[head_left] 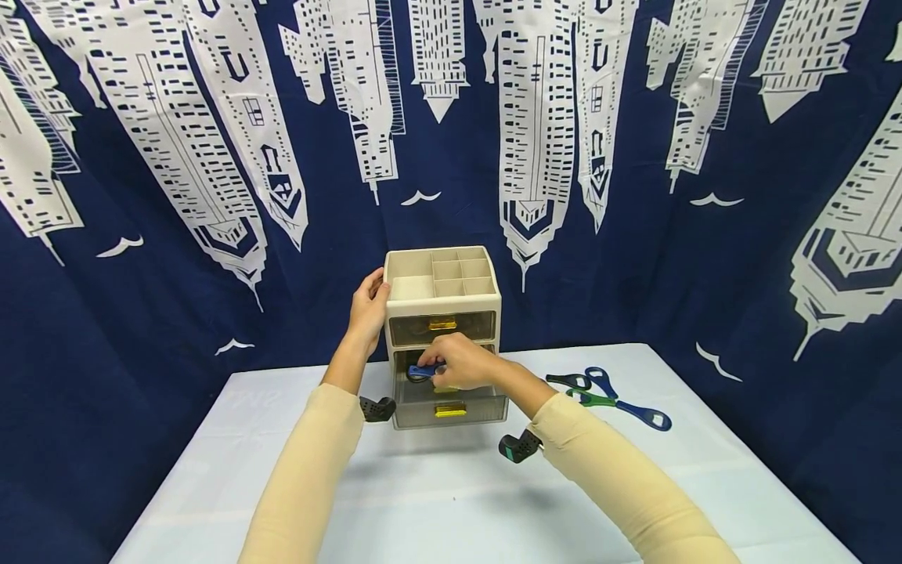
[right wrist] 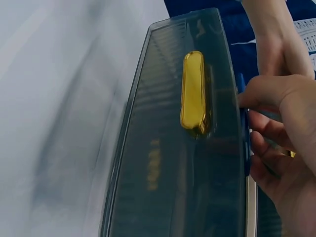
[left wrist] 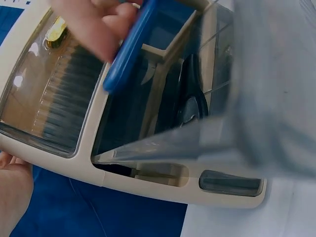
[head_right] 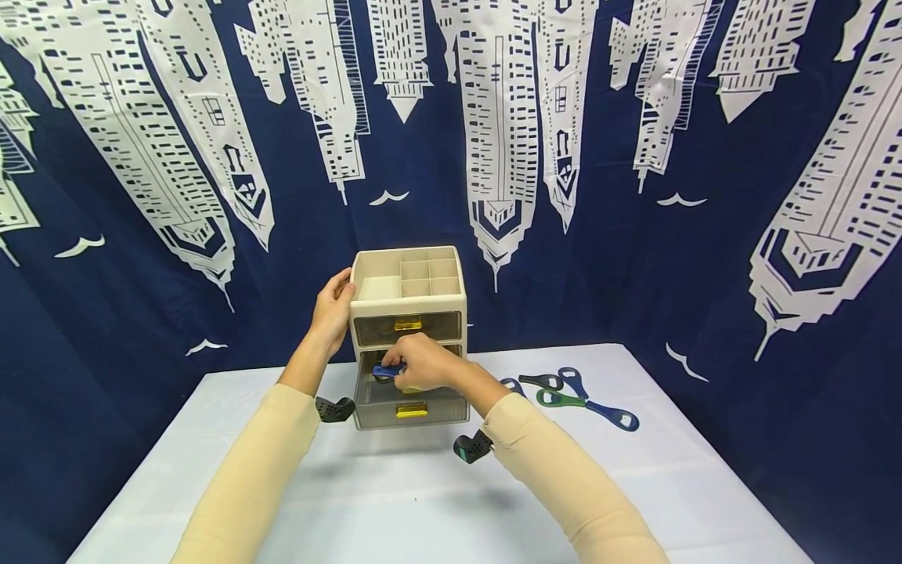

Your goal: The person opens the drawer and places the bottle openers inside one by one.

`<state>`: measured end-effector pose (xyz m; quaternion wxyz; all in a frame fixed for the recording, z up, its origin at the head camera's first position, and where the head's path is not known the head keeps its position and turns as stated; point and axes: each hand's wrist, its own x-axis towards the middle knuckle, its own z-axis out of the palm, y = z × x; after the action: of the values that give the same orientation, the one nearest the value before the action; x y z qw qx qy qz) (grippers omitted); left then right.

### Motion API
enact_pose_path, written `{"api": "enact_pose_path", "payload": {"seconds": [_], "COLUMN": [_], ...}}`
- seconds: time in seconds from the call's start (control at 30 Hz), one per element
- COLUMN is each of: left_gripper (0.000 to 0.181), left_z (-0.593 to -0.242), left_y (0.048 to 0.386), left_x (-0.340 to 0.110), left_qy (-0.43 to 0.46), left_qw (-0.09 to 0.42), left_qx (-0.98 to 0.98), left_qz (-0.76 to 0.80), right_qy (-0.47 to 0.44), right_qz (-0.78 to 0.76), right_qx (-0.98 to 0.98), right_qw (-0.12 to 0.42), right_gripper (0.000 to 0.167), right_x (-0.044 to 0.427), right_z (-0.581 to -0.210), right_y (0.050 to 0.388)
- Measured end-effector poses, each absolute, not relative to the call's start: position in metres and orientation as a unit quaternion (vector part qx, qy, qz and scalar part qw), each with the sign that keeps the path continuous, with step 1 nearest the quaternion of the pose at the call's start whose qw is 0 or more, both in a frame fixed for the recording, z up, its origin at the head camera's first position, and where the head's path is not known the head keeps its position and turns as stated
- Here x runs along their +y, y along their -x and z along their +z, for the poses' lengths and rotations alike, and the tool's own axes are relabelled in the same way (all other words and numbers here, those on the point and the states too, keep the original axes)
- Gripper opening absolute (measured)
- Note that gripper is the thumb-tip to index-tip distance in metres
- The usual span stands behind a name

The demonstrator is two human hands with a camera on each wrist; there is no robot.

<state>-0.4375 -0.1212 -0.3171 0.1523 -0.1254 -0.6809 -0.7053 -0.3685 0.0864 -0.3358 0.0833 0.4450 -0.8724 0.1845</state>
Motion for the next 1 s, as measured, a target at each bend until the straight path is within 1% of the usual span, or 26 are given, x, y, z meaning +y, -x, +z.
{"api": "enact_pose_path", "payload": {"seconds": [0.23, 0.6, 0.77, 1.0], "left_gripper": [0.047, 0.048, 0.048, 0.048], "left_z": [-0.315, -0.317, -0.317, -0.319], "left_y": [0.438, 0.437, 0.438, 0.438], "left_x": [-0.119, -0.125, -0.127, -0.122], "left_qy": [0.129, 0.128, 0.126, 0.126], "left_qw": [0.151, 0.151, 0.158, 0.151], "left_qx": [-0.685, -0.692, -0.690, -0.692], "left_qz": [-0.701, -0.694, -0.695, -0.694], "right_qy": [-0.443, -0.419, -0.415, -0.396], "right_qz": [0.208, 0.214, 0.218, 0.226], "right_qx": [-0.867, -0.875, -0.876, -0.883], "right_qw": [0.089, 0.111, 0.111, 0.114], "right_gripper": [0.035, 0.030, 0.030, 0.028], "right_x": [0.082, 0.096, 0.110, 0.138], "right_z": [-0.334, -0.334, -0.330, -0.330], "right_y": [0.366, 0.362, 0.357, 0.352]}}
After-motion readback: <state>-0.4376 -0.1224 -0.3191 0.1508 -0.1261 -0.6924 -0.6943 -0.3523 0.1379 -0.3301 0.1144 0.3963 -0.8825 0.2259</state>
